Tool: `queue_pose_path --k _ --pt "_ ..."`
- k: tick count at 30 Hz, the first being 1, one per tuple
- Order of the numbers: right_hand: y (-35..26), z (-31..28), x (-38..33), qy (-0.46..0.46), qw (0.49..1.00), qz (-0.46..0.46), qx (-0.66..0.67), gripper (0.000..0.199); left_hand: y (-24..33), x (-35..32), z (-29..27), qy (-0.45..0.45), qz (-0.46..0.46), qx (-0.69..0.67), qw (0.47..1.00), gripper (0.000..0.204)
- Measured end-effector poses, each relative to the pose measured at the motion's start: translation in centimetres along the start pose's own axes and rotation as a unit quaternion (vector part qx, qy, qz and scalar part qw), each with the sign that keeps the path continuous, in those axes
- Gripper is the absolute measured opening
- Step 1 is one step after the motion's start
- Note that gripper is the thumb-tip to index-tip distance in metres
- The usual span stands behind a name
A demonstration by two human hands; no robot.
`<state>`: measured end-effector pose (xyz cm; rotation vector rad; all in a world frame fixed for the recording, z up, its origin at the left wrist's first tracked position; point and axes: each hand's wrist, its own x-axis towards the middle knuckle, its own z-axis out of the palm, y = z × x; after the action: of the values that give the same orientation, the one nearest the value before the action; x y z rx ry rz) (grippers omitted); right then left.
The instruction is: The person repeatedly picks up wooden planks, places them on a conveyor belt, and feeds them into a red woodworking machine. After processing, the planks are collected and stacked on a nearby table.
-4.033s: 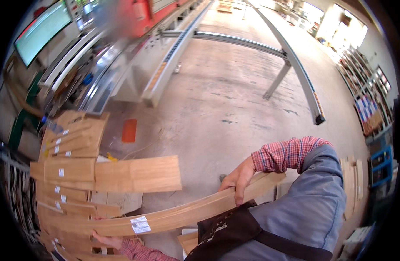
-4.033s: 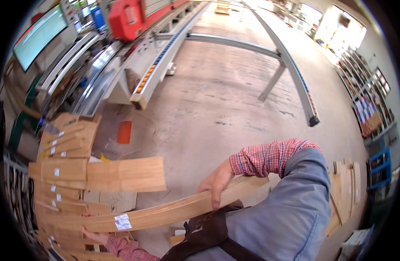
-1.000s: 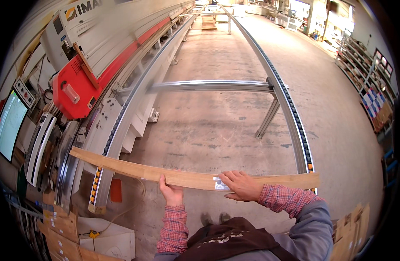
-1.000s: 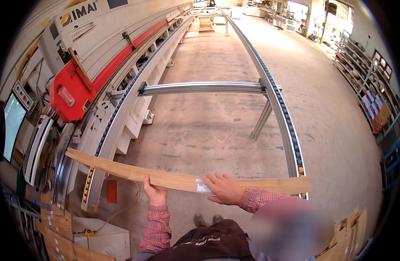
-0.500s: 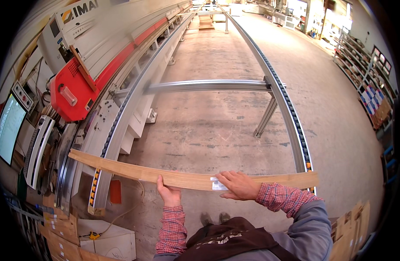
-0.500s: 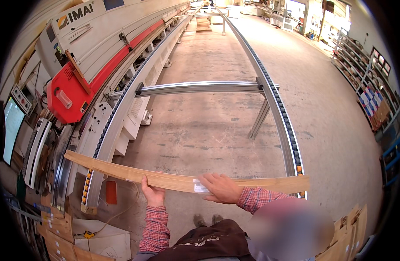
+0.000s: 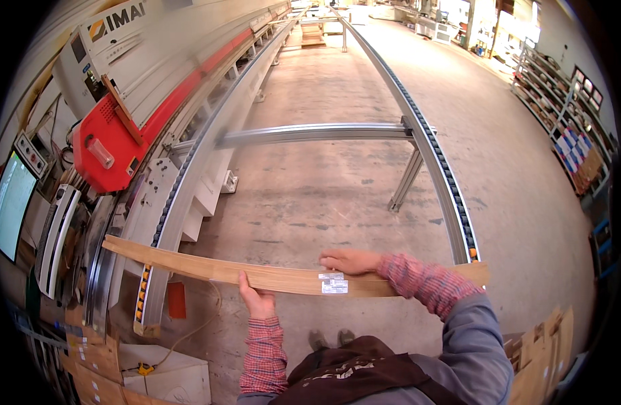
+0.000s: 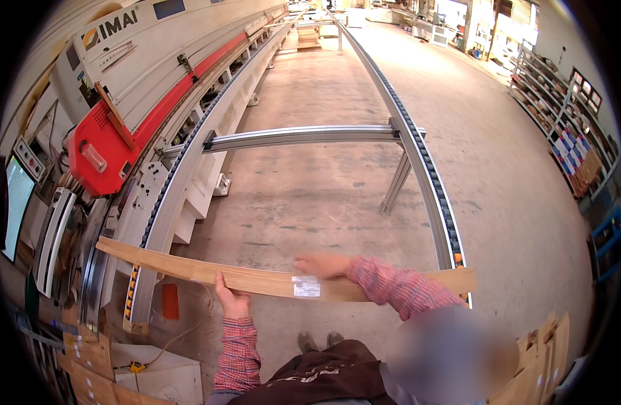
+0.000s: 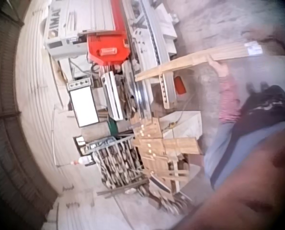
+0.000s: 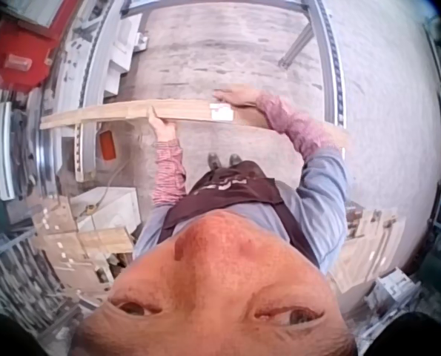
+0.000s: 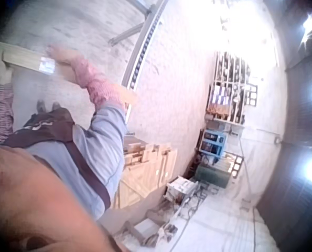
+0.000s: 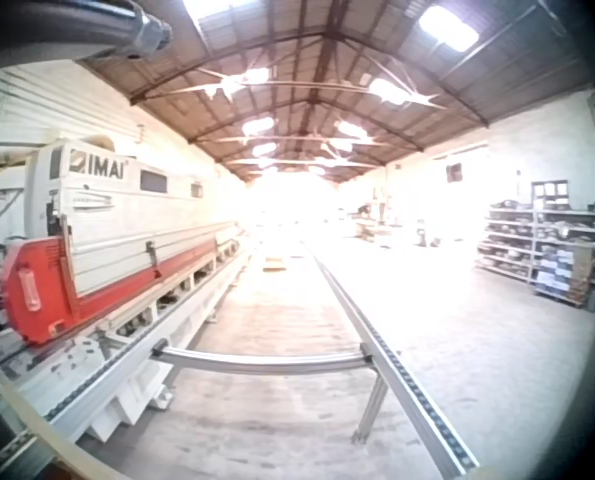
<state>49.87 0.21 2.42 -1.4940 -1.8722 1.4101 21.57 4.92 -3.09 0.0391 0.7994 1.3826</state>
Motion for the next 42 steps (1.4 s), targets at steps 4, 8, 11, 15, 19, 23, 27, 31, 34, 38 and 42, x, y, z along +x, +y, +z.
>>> queue_pose_path --k 4,8,11,15,19,23,27,31,34,38,42 --pt "-0.1 0.7 5.3 -0.099 0.992 0.058 0.051 0.051 -0.5 0.7 -0.1 -0.018 0.002 -0.016 1.0 0.043" --pt "-3.1 2.3 7.2 -0.313 0.887 0.147 0.307 0.061 -0.3 -0.3 0.2 0.003 0.012 -0.014 1.0 0.042" --pt "-3.0 2.3 7.4 -0.361 0.856 0.171 0.328 0.065 -0.3 0.2 -0.4 -0.005 0.011 -0.008 1.0 0.042" --pt "-2.5 2.7 7.6 -0.353 0.853 0.169 0.344 0.066 -0.4 -0.6 0.4 -0.017 0.012 0.013 1.0 0.04" --pt "-2.2 3.0 7.7 -0.338 0.872 0.167 0.311 0.063 -0.3 -0.4 -0.1 -0.035 0.014 0.025 0.999 0.038" --pt "-2.4 3.0 7.8 -0.349 0.87 0.154 0.312 0.061 -0.2 -0.8 0.2 -0.008 0.02 0.038 0.999 0.037" --pt "-2.7 2.9 7.7 -0.34 0.876 0.167 0.297 0.06 -0.1 -0.9 0.3 -0.008 0.03 0.049 0.998 0.036" --pt "-2.3 2.9 8.0 -0.348 0.874 0.16 0.297 0.061 -0.1 -0.6 0.1 -0.012 0.021 0.053 0.998 0.036" --pt "-2.7 2.7 7.8 -0.347 0.871 0.174 0.3 0.06 -0.1 -0.9 0.4 -0.005 0.022 0.055 0.998 0.035" --pt "-3.0 2.4 7.8 -0.348 0.877 0.179 0.28 0.059 -0.1 -1.1 0.5 -0.003 0.027 0.056 0.998 0.036" --pt "-2.9 2.5 7.8 -0.343 0.877 0.178 0.285 0.06 0.0 -1.3 0.6 -0.012 0.025 0.055 0.998 0.038"
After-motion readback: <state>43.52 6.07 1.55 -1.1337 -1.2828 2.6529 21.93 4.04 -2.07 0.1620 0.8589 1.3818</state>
